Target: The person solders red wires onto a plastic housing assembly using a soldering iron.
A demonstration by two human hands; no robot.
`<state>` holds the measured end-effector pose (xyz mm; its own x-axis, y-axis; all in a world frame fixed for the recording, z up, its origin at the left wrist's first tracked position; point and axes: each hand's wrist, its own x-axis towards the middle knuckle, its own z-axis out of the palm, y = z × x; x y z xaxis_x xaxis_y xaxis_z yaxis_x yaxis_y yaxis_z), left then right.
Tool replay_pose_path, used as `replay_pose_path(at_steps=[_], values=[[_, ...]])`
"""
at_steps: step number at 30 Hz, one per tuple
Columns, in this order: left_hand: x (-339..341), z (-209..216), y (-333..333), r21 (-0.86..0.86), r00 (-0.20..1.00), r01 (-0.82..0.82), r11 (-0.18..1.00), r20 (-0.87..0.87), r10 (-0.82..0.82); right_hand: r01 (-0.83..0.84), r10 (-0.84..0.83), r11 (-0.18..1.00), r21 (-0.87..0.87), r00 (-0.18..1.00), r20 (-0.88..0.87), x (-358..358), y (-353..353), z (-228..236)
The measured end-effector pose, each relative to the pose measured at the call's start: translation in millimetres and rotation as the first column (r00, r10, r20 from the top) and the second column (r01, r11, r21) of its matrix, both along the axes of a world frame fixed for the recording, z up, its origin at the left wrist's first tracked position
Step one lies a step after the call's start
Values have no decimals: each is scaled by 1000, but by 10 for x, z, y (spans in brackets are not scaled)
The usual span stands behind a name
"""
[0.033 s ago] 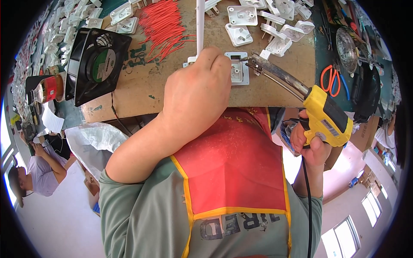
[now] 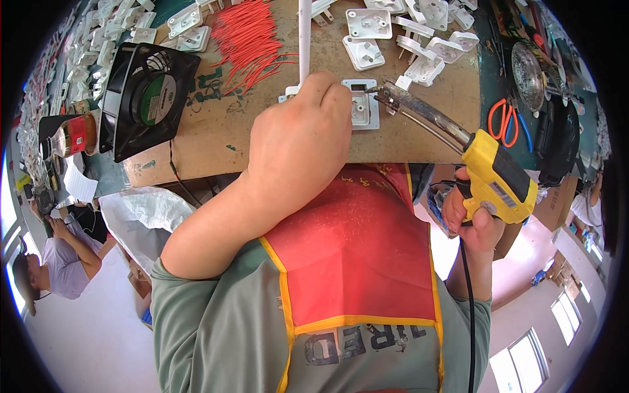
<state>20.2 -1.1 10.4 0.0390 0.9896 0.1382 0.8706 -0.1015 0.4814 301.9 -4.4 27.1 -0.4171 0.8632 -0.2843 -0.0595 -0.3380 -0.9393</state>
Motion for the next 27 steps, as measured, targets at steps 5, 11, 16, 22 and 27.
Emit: replay_pose_path(at_steps=[5,11,16,22,27], values=[[-5,4,-4,-11,1000,4,1000,-3,-4,5,-5,1000,-3,1000,0,-7,-9,8],[-5,0,-7,-7,1000,3,1000,-9,-3,19,-19,1000,4,1000,8,-21,-18,21],[-35,-30,-46,119,998,47,992,36,-52,23,-23,1000,-8,1000,-10,1,-26,3],[-425,-63,-230,320,980,183,930,22,-200,24,-27,999,-44,998,-51,67,-31,-47],[-477,-160,-342,276,974,218,936,4,-228,90,-98,991,-99,992,-77,-28,-68,-27]])
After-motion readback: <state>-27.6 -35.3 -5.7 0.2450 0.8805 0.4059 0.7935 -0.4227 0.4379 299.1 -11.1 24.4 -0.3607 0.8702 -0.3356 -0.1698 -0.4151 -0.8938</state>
